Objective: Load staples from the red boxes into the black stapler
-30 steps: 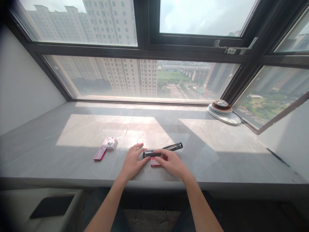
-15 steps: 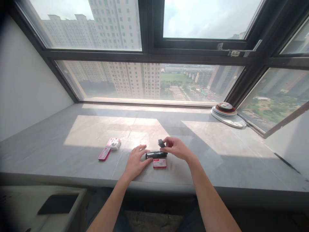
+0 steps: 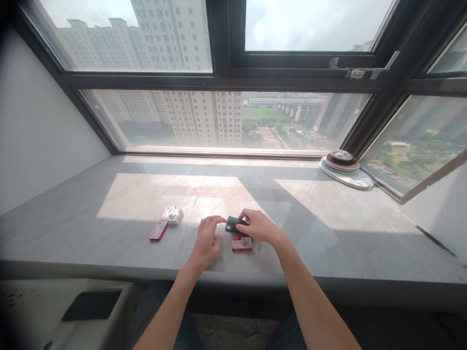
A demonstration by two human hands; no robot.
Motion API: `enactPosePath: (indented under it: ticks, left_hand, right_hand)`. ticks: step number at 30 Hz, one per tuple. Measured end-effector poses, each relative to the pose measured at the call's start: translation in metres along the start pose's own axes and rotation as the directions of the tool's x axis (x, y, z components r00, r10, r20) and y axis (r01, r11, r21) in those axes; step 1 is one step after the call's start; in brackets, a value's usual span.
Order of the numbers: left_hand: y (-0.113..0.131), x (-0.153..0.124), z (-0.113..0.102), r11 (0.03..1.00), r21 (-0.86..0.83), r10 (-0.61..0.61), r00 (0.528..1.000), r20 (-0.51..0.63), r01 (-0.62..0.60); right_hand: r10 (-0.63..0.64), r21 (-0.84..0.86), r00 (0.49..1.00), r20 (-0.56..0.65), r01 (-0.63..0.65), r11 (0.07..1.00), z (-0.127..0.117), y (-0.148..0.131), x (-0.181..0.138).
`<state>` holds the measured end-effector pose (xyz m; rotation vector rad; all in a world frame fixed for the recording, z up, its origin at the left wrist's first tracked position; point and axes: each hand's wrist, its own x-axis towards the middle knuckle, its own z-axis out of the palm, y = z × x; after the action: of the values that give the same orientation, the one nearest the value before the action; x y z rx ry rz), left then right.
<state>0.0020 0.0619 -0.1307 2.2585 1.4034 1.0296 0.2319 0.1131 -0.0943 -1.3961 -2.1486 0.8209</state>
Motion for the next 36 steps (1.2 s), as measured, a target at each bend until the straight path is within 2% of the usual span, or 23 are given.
enactPosePath:
  ticks: [2,4,6,10,12,15,18,22,25,27,29,30,31,33,34,35,36]
  left_hand:
    - [0.014,0.002,0.003,0.988,-0.027,0.152,0.976,0.155,-0.15]
    - [0.025,0.003,0.008,0.959,-0.089,0.285,0.909,0.305,-0.27]
    - [0.029,0.005,0.01,0.95,-0.126,0.311,0.878,0.364,-0.284]
    - [0.013,0.003,-0.002,0.99,-0.065,0.138,0.943,0.304,-0.124]
    - [0.0,0.001,-0.014,0.998,-0.046,0.054,0.962,0.267,-0.044]
    - [-0.012,-0.001,-0.026,0.998,-0.067,0.0,0.968,0.251,0.017]
    - [-0.011,-0.001,-0.023,0.998,-0.068,0.001,0.971,0.241,0.016]
    - [-0.002,0.002,-0.007,0.998,-0.067,0.016,0.969,0.245,0.001]
    - [0.003,0.002,-0.005,0.994,-0.111,0.03,0.971,0.236,-0.004]
    - [0.0,-0.002,-0.012,0.992,-0.125,-0.004,0.983,0.186,0.028]
    - [-0.012,-0.01,-0.026,0.987,-0.058,-0.148,0.988,0.035,0.15]
    - [-0.021,-0.015,-0.035,0.966,0.011,-0.257,0.962,-0.09,0.259]
    - [-0.033,-0.021,-0.045,0.918,0.087,-0.359,0.903,-0.237,0.388]
    - [-0.06,-0.034,-0.066,0.731,0.213,-0.482,0.711,-0.512,0.648]
    - [-0.073,-0.04,-0.075,0.639,0.251,-0.51,0.645,-0.568,0.727]
    - [-0.086,-0.046,-0.083,0.575,0.288,-0.535,0.618,-0.577,0.766]
    - [-0.096,-0.051,-0.089,0.541,0.329,-0.552,0.622,-0.555,0.774]
  right_hand:
    - [0.067,0.016,0.996,-0.056,-0.066,0.998,-0.001,0.012,0.002]
    - [0.136,0.074,0.987,-0.086,-0.129,0.989,0.001,0.025,0.004]
    - [0.205,0.194,0.975,-0.084,-0.186,0.963,0.004,0.036,0.003]
    - [0.336,0.51,0.94,-0.056,-0.262,0.819,0.012,0.048,-0.014]
    - [0.362,0.605,0.932,-0.032,-0.27,0.749,0.017,0.048,-0.027]
    - [0.356,0.688,0.934,-0.008,-0.253,0.68,0.026,0.041,-0.043]
    - [0.331,0.714,0.944,-0.011,-0.225,0.663,0.038,0.031,-0.051]
    - [0.296,0.685,0.954,-0.043,-0.188,0.704,0.055,0.023,-0.048]
    - [0.315,0.671,0.947,-0.065,-0.192,0.716,0.061,0.022,-0.046]
    - [0.345,0.696,0.936,-0.065,-0.206,0.688,0.062,0.022,-0.046]
    - [0.373,0.735,0.925,-0.07,-0.205,0.647,0.061,0.021,-0.047]
    - [0.381,0.751,0.922,-0.075,-0.199,0.63,0.06,0.02,-0.048]
    - [0.384,0.761,0.92,-0.079,-0.193,0.619,0.06,0.02,-0.049]
    - [0.387,0.758,0.918,-0.084,-0.193,0.623,0.059,0.019,-0.051]
    - [0.388,0.746,0.918,-0.084,-0.201,0.636,0.059,0.019,-0.051]
    - [0.388,0.727,0.917,-0.086,-0.209,0.654,0.058,0.019,-0.052]
    - [0.385,0.706,0.918,-0.09,-0.214,0.675,0.058,0.018,-0.052]
